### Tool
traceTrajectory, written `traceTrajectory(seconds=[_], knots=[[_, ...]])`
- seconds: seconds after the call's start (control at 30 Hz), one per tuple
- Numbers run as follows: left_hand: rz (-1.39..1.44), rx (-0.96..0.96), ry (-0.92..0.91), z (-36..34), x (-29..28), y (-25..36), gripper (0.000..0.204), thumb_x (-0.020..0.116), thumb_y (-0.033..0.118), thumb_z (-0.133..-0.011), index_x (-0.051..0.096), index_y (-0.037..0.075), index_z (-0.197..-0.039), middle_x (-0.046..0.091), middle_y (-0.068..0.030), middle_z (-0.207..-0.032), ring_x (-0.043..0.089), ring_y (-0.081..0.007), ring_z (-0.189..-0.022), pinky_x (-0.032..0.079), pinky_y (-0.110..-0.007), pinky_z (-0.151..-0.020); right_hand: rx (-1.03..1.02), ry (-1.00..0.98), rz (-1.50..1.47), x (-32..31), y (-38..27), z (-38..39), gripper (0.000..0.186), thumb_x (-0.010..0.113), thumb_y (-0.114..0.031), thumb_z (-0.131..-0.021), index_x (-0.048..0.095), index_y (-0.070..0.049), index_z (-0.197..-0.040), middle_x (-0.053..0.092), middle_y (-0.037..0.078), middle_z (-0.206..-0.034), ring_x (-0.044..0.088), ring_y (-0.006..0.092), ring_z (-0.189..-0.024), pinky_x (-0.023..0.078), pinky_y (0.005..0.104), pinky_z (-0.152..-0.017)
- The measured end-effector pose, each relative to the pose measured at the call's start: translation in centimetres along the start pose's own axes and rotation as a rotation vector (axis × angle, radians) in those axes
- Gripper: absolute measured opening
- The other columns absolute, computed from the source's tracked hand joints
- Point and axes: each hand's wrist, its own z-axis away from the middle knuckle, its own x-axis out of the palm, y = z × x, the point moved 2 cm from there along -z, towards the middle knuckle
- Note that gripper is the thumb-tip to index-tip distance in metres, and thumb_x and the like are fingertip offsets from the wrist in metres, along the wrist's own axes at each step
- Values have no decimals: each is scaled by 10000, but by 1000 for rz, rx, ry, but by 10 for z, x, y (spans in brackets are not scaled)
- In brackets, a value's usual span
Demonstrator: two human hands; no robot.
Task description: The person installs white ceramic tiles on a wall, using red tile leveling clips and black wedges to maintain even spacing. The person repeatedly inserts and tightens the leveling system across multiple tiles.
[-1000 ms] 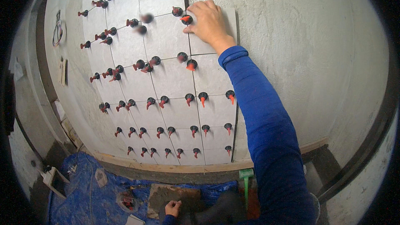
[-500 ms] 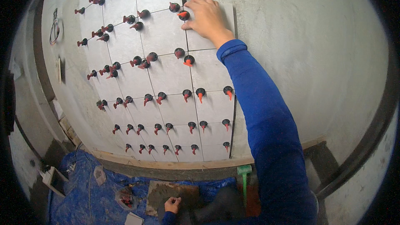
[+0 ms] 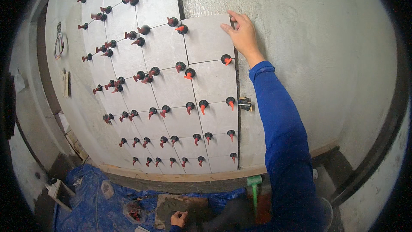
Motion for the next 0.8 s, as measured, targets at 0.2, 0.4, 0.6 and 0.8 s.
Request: traceTrajectory(seconds=[0.2,0.4,0.6,0.8], knots=[[-9,-1,7,4,0,-28,303,766,350,-931,741,50,-892,739,-134,-838,680,-252,-776,538,-386,-729,-31,4,15,3,-1,-3,475,847,-236,-824,716,-115,-1264,657,68,-1135,609,215,-944,524,349,-834],[187,84,169,-64,-31,120,333,739,261,-953,640,-4,-777,633,-105,-684,593,-166,-658,502,-355,-647,-57,-17,58,3,0,-7,468,834,-248,-835,710,-132,-1271,662,77,-1156,612,225,-976,525,359,-869],[-357,1436,499,-169,-119,533,181,729,31,-871,686,5,-1045,654,-163,-988,590,-358,-916,460,-438,-882,-8,-22,16,2,5,-4,463,802,-215,-863,690,-141,-1306,659,71,-1158,608,218,-956,524,353,-868],[-968,1485,495,-242,-99,750,275,581,204,-984,780,180,-1173,689,-45,-1210,591,-271,-1170,461,-455,-1053,-47,31,-103,6,11,-1,437,763,-162,-895,685,-135,-1325,650,51,-1135,567,191,-876,516,328,-832]])
